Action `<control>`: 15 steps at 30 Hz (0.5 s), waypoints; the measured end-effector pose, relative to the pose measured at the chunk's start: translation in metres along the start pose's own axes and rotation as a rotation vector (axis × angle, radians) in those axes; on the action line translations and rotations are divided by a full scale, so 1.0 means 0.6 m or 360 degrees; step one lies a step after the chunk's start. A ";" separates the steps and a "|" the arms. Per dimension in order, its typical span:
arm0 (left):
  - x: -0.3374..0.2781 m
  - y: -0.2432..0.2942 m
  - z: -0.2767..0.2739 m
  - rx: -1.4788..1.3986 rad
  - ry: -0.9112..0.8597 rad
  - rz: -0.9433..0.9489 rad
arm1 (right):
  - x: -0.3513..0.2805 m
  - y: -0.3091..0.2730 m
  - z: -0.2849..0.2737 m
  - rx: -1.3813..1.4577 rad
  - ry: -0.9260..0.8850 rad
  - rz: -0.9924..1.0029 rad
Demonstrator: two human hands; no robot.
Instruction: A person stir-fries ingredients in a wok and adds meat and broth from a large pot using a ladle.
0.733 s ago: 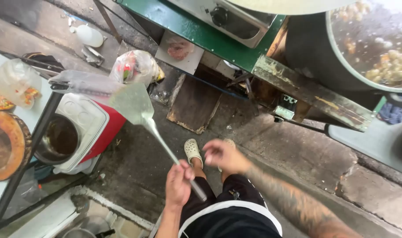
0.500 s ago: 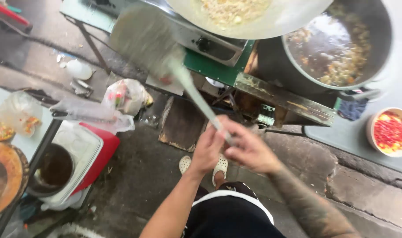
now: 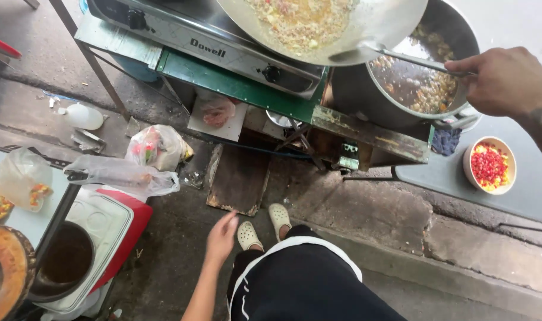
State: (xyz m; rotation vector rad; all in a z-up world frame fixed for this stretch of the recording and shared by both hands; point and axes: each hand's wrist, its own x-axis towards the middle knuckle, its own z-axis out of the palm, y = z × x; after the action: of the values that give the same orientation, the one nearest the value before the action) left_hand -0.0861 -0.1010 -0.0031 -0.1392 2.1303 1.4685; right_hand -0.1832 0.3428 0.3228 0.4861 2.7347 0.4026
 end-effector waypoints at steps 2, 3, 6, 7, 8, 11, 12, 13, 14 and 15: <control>-0.043 -0.070 -0.033 0.0009 0.0147 -0.0533 | 0.016 -0.018 -0.026 0.0076 -0.0147 0.0130; -0.059 -0.096 -0.042 -0.0001 0.0153 -0.0559 | 0.044 -0.028 -0.019 0.0065 -0.0162 0.0109; -0.095 -0.130 -0.057 -0.0093 0.0459 -0.0808 | 0.129 -0.062 -0.005 0.0361 0.0112 -0.0119; -0.109 -0.116 -0.064 -0.0194 0.0517 -0.1002 | 0.155 -0.081 -0.002 0.0513 0.0097 -0.0047; -0.123 -0.103 -0.070 -0.0298 0.0574 -0.1195 | 0.179 -0.100 0.001 0.0667 0.0077 0.0025; -0.138 -0.150 -0.033 -0.0374 0.0786 -0.1112 | 0.255 -0.117 0.014 0.0749 0.0218 -0.0061; -0.142 -0.215 -0.014 -0.0374 0.0783 -0.1111 | 0.250 -0.117 0.012 0.0747 0.0218 -0.0059; -0.138 -0.278 0.002 -0.0351 0.0790 -0.1019 | 0.247 -0.117 0.005 0.0752 0.0160 -0.0052; -0.133 -0.341 0.016 -0.0328 0.0797 -0.0927 | 0.243 -0.120 -0.002 0.0757 0.0102 -0.0044; -0.133 -0.361 0.028 -0.0337 0.0794 -0.0915 | 0.212 -0.110 -0.013 0.0752 0.0116 -0.0042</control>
State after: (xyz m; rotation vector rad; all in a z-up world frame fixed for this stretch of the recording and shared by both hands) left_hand 0.0694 -0.1900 -0.1495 -1.1982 2.0217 1.3828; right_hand -0.3172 0.3293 0.2735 0.5572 2.8995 -0.2484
